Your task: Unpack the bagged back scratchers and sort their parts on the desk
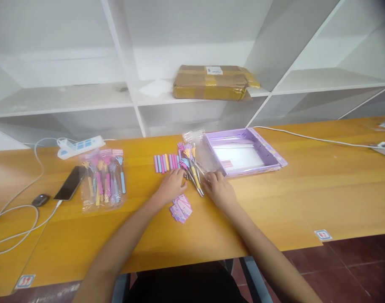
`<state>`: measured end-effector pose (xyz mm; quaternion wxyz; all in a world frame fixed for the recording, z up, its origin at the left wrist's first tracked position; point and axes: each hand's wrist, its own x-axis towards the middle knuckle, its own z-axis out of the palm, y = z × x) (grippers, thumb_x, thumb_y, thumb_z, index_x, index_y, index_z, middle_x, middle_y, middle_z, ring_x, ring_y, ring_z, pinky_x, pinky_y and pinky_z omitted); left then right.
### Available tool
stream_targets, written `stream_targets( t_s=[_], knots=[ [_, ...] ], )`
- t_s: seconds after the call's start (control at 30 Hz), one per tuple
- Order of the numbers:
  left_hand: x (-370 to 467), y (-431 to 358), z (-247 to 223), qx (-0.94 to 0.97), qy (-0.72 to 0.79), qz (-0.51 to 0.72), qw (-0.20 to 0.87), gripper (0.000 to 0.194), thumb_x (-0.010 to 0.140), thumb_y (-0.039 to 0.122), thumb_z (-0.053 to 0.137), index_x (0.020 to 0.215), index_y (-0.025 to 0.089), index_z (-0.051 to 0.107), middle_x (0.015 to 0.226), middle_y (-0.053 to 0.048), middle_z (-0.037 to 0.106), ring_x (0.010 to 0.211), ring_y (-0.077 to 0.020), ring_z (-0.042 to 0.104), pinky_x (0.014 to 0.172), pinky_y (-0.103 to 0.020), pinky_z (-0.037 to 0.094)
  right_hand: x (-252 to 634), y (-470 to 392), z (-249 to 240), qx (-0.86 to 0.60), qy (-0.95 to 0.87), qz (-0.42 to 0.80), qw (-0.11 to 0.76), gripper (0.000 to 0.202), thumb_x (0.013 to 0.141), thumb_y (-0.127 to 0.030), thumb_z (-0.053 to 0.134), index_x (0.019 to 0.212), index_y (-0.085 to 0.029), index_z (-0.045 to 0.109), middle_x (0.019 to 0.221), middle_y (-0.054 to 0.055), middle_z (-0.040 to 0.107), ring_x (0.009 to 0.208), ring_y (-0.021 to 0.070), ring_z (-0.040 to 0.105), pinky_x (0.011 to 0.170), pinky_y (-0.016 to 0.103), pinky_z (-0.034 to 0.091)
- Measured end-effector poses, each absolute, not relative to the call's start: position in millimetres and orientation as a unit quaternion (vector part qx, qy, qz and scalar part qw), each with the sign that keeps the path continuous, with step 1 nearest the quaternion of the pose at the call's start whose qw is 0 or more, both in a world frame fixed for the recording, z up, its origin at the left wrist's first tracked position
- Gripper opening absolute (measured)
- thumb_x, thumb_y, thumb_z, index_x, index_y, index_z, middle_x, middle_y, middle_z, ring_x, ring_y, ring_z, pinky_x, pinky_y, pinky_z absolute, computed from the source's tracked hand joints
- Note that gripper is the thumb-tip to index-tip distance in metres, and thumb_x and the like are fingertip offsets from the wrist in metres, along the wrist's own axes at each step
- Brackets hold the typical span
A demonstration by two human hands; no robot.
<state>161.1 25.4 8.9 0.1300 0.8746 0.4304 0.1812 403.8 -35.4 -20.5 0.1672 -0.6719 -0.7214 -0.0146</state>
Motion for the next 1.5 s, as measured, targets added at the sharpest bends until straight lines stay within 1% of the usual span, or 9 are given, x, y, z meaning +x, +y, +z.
stream_targets(
  t_s=[0.13,0.3,0.37,0.57,0.9,1.0,1.1,1.27,1.5],
  knots=[
    [179.8,2.7,6.7,0.889,0.412,0.177,0.091,0.05,0.097,0.032,0.071,0.143,0.02,0.054,0.126,-0.013,0.059,0.121,-0.0321,0.059,0.105,-0.046,0.054,403.6,-17.1,0.1,-0.654,-0.738,-0.074,0.149,0.029,0.109,-0.03,0.05,0.127,-0.015,0.066,0.113,0.017,0.062,0.1,0.0315,0.058,0.085,0.039,0.044],
    [201.0,-1.9,1.3,0.894,0.414,0.158,0.065,0.082,0.085,0.054,0.085,0.156,0.029,0.051,0.143,-0.017,0.049,0.132,-0.0395,0.053,0.11,-0.053,0.051,407.7,25.8,23.1,-0.548,-0.82,-0.133,0.094,0.05,0.104,-0.024,0.055,0.154,-0.022,0.054,0.16,0.02,0.048,0.136,0.0396,0.042,0.104,0.048,0.033],
    [207.1,0.0,-3.3,0.893,0.421,0.148,0.065,0.088,0.084,0.06,0.084,0.157,0.024,0.051,0.149,-0.021,0.047,0.138,-0.0427,0.049,0.113,-0.056,0.048,408.8,41.7,22.8,-0.533,-0.836,-0.117,0.053,0.046,0.104,-0.022,0.052,0.15,-0.016,0.058,0.157,0.022,0.052,0.136,0.0382,0.042,0.105,0.047,0.032],
    [216.3,5.4,-13.4,0.886,0.438,0.141,0.064,0.089,0.089,0.067,0.073,0.159,0.017,0.048,0.163,-0.024,0.041,0.148,-0.0461,0.04,0.12,-0.061,0.042,422.0,55.8,13.7,-0.57,-0.817,-0.085,-0.012,0.031,0.106,-0.026,0.049,0.113,-0.013,0.076,0.115,0.021,0.071,0.12,0.0358,0.053,0.108,0.051,0.028],
    [228.4,38.5,0.6,0.867,0.451,0.205,0.047,0.043,0.101,0.034,0.056,0.139,0.016,0.057,0.15,-0.018,0.056,0.151,-0.0395,0.038,0.127,-0.057,0.036,447.5,51.0,12.2,-0.589,-0.803,-0.072,0.047,0.03,0.107,-0.022,0.046,0.119,-0.016,0.072,0.128,0.018,0.068,0.117,0.0307,0.057,0.096,0.039,0.046],
    [237.0,52.9,2.8,0.866,0.45,0.213,0.047,0.05,0.103,0.039,0.053,0.147,0.014,0.053,0.156,-0.02,0.053,0.155,-0.041,0.034,0.131,-0.06,0.028,452.1,48.6,12.9,-0.636,-0.751,-0.074,0.162,0.04,0.109,-0.026,0.042,0.141,-0.017,0.063,0.149,0.019,0.058,0.133,0.0341,0.052,0.101,0.042,0.049],
    [247.9,68.1,2.3,0.868,0.447,0.212,0.047,0.057,0.103,0.041,0.051,0.154,0.015,0.05,0.164,-0.02,0.048,0.159,-0.0414,0.03,0.134,-0.061,0.02,464.0,45.4,10.0,-0.706,-0.669,-0.002,0.234,0.049,0.111,-0.035,0.039,0.153,-0.012,0.053,0.145,0.022,0.061,0.124,0.0338,0.062,0.1,0.043,0.051],
    [270.0,99.2,0.5,0.868,0.476,0.134,0.047,0.076,0.099,0.052,0.054,0.162,0.009,0.044,0.169,-0.027,0.042,0.162,-0.048,0.025,0.133,-0.067,0.01,495.8,32.8,2.5,-0.722,-0.652,0.12,0.2,0.051,0.112,-0.052,0.041,0.135,-0.016,0.067,0.122,0.016,0.073,0.104,0.0278,0.071,0.093,0.036,0.051],
    [315.4,114.2,3.3,0.876,0.476,0.07,0.044,0.095,0.098,0.065,0.052,0.163,-0.004,0.041,0.164,-0.033,0.046,0.163,-0.0513,0.021,0.134,-0.063,-0.005,514.4,21.4,-9.0,-0.716,-0.684,0.045,0.135,0.049,0.113,-0.056,0.044,0.125,-0.016,0.069,0.115,0.015,0.075,0.103,0.0286,0.071,0.09,0.036,0.048]
  ],
)
